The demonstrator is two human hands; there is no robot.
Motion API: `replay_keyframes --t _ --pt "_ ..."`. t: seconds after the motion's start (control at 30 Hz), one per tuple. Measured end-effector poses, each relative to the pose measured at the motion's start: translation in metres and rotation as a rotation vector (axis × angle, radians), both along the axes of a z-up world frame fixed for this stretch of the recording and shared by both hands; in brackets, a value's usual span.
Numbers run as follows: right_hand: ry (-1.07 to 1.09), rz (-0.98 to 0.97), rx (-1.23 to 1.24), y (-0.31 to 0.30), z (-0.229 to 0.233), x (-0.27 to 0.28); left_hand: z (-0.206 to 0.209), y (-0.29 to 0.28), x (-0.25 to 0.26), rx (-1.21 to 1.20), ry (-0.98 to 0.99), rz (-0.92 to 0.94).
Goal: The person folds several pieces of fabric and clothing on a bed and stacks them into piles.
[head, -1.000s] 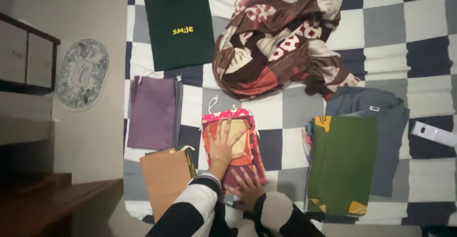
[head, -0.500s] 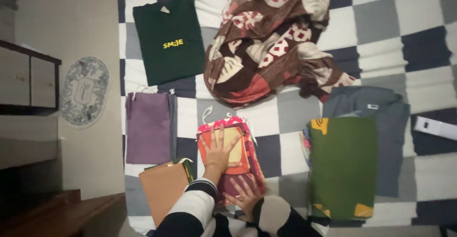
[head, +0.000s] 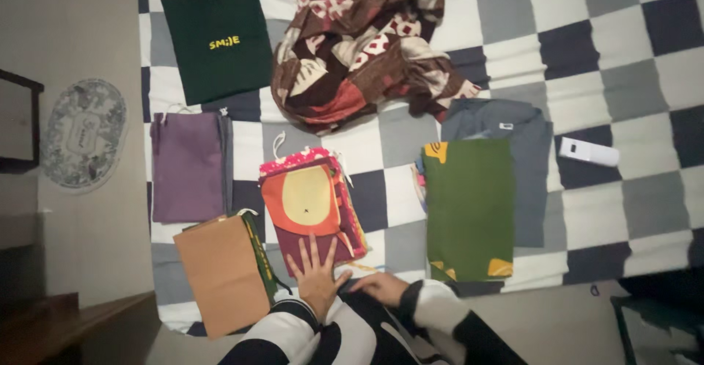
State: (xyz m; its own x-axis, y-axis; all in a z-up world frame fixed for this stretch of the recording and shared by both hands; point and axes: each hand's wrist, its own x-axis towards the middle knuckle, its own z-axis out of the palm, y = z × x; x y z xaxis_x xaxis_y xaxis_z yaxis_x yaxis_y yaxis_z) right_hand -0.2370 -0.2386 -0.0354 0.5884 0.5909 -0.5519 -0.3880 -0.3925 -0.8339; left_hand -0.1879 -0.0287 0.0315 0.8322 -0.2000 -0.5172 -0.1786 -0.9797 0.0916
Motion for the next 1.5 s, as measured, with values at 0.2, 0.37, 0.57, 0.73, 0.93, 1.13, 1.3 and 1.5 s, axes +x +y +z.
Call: replay_keyframes --t 0.2,0.37,0.57,0.73,0.93,1.13,1.3,1.5 --pt "-0.159 -0.691 -0.544 -0.105 -0.001 -0.07 -0.032 -0.02 -0.043 0.113 0.456 -0.073" --pt "-0.453 -0.867 -0.67 -0.147 -0.013 -0.101 -0.087 -0.071 -0.08 -0.236 0.938 -0.248" --pt "-0.546 -0.697 -0.687 -0.148 -0.016 -0.074 -0.09 -0.138 -0.087 -0.855 0.705 0.278" --pt "-0.369 -0.46 -0.878 -0.154 -0.047 -0.06 -0.109 -0.153 -0.083 -0.945 0.572 0.409" --pt "-0.205 -0.891 -0.369 -0.196 -0.038 -0.072 -0.116 -0.177 -0.107 -1.112 0.518 0.605" --pt "-0.148 -1.603 0.509 -0.313 0.055 -0.108 -0.111 -0.215 -0.112 -1.085 0.47 0.736" --pt "-0.268 -1.874 0.518 -0.406 0.055 -0.14 -0.139 -0.243 -0.088 -0.912 0.407 0.714" --pt "0.238 -2.155 -0.114 -0.428 0.0 -0.162 -0.148 -0.261 -0.073 -0.756 0.307 0.727"
